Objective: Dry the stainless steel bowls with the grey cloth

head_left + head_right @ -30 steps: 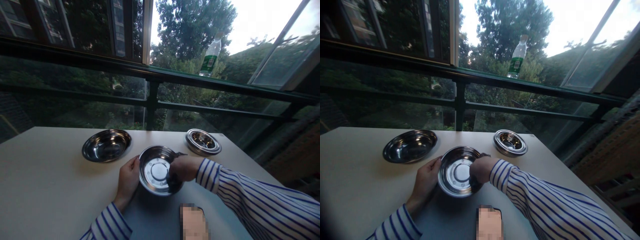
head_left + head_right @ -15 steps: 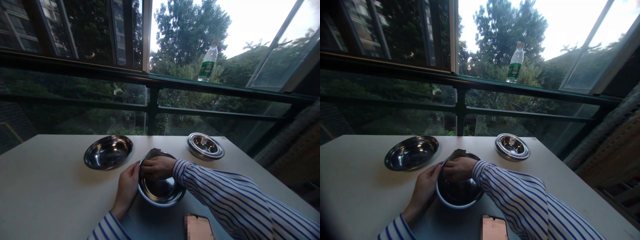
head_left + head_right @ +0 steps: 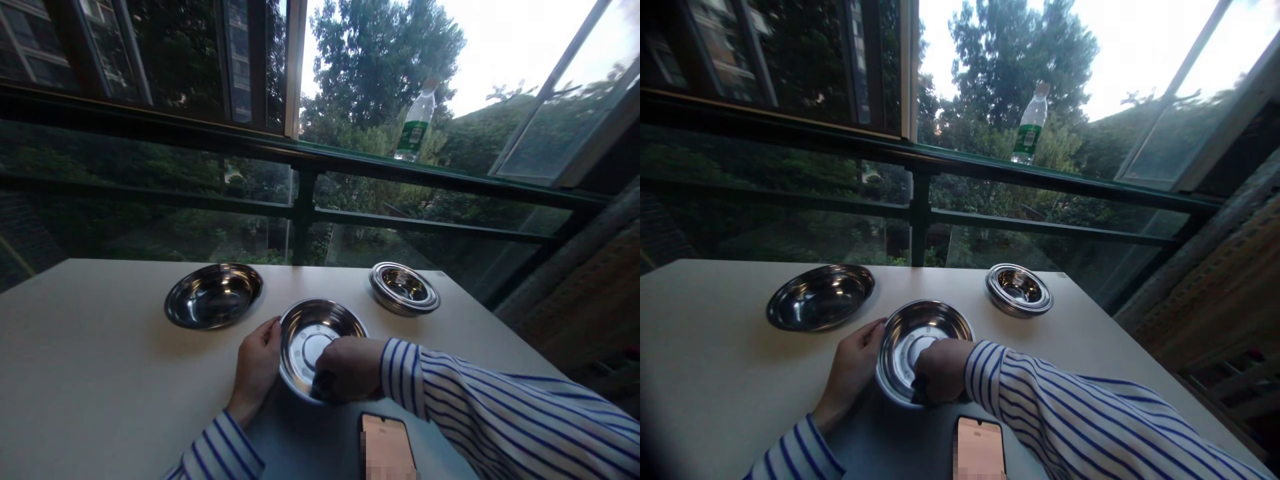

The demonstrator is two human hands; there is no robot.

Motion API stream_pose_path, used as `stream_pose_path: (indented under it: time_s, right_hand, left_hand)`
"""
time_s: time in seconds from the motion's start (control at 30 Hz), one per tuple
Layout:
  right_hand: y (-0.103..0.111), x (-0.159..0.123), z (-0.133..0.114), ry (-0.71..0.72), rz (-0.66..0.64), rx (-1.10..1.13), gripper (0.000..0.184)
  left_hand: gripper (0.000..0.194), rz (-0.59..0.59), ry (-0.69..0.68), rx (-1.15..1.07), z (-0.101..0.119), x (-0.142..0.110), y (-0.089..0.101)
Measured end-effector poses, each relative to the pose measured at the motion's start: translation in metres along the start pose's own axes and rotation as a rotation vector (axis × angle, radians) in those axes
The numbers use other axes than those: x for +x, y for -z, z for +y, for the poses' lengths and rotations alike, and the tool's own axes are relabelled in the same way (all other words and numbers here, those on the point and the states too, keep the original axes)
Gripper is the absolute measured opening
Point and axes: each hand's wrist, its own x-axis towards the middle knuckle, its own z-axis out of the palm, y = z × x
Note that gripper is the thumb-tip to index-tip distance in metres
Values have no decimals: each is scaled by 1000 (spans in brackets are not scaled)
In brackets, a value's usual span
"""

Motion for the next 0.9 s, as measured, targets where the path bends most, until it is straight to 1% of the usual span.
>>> stream_pose_path:
  time_s: [0.07, 0.1, 0.17, 0.2, 0.27, 0.37, 0.5, 0.57, 0.6, 0.67, 0.7, 0.77, 0.83, 0.9]
  right_hand:
    - [-2, 11, -11, 19, 45, 104, 20]
    - [-4, 18, -16, 5, 98, 146, 21]
    - [-9, 34, -22, -66, 237, 203, 28]
    - [-11, 42, -24, -103, 296, 217, 28]
    - [-14, 54, -24, -161, 385, 217, 28]
    - [-13, 59, -14, -216, 448, 172, 28]
    - [-13, 50, 12, -334, 480, 124, 25]
    - [-14, 48, 20, -388, 497, 128, 26]
    - [-14, 50, 21, -405, 508, 138, 27]
    - [-14, 58, 15, -408, 528, 174, 28]
    - [-13, 63, 9, -394, 533, 196, 27]
    - [-12, 71, -5, -322, 509, 239, 27]
    - [-11, 69, -16, -210, 433, 260, 25]
    - [-10, 56, -16, -91, 310, 257, 22]
  left_hand:
    - [37, -2, -6, -3, -1, 0, -1]
    - [37, -1, -11, -4, -1, 0, -1]
    - [37, 5, -22, -6, -3, 1, -1]
    - [37, 6, -28, -7, -4, 1, -1]
    - [38, 5, -38, -7, -6, 3, 0]
    - [39, 4, -48, 1, -7, 3, 1]
    - [40, 16, -49, 12, -5, 3, 0]
    - [39, 19, -50, 12, -5, 2, -1]
    - [39, 18, -51, 11, -5, 2, -1]
    - [39, 15, -54, 11, -5, 2, -2]
    - [39, 20, -53, 15, -5, 2, -2]
    - [38, 50, -50, 32, -5, 2, -1]
    - [39, 93, -41, 53, -4, 2, 1]
    - [40, 122, -32, 68, -3, 1, 2]
